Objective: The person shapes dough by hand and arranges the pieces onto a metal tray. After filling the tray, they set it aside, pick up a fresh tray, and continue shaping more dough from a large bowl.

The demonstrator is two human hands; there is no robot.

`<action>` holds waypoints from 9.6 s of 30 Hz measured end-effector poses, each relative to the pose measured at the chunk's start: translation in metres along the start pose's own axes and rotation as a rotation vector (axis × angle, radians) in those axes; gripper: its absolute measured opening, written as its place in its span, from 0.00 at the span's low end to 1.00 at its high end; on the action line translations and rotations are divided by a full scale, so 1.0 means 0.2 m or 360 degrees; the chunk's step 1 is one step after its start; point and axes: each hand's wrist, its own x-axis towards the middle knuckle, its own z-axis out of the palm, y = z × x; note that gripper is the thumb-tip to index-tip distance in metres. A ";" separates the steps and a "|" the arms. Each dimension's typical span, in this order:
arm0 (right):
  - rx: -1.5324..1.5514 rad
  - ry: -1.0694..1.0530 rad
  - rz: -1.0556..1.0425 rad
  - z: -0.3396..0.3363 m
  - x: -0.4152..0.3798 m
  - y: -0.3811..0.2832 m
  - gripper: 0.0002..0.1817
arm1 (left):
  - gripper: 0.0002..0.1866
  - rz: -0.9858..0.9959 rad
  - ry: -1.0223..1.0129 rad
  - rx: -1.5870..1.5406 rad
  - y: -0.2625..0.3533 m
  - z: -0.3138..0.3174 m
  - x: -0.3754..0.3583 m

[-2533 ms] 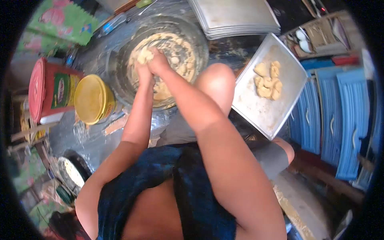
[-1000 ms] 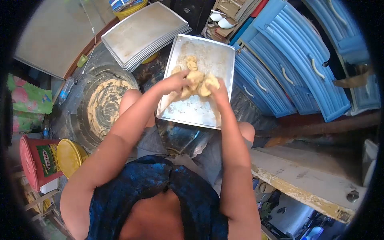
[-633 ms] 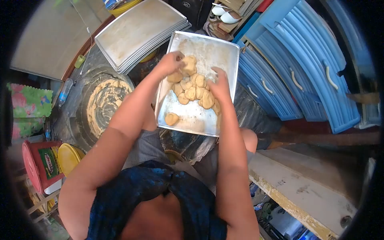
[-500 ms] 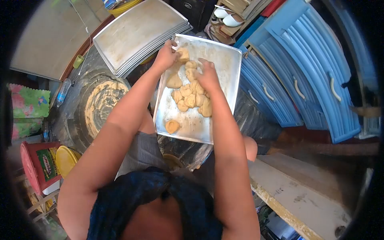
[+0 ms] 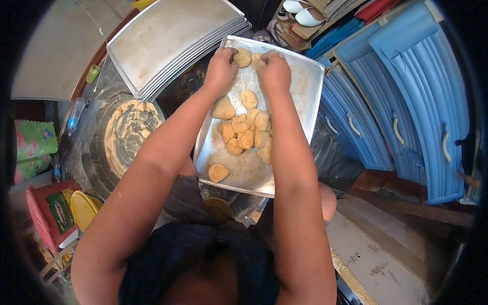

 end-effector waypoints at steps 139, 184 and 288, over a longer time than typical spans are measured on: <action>-0.0100 0.0393 0.0244 -0.25 -0.35 0.36 0.15 | 0.22 0.0261 -0.2005 0.0566 0.38 -0.15 -0.16; 0.0014 -0.0189 0.0190 -0.14 -0.65 -0.02 0.16 | 0.13 0.0446 -0.0834 0.0819 0.15 -0.16 -0.28; 0.0096 -0.0377 0.0135 -0.37 -0.98 0.24 0.29 | 0.09 0.0290 -0.0916 0.0708 0.24 -0.31 -1.02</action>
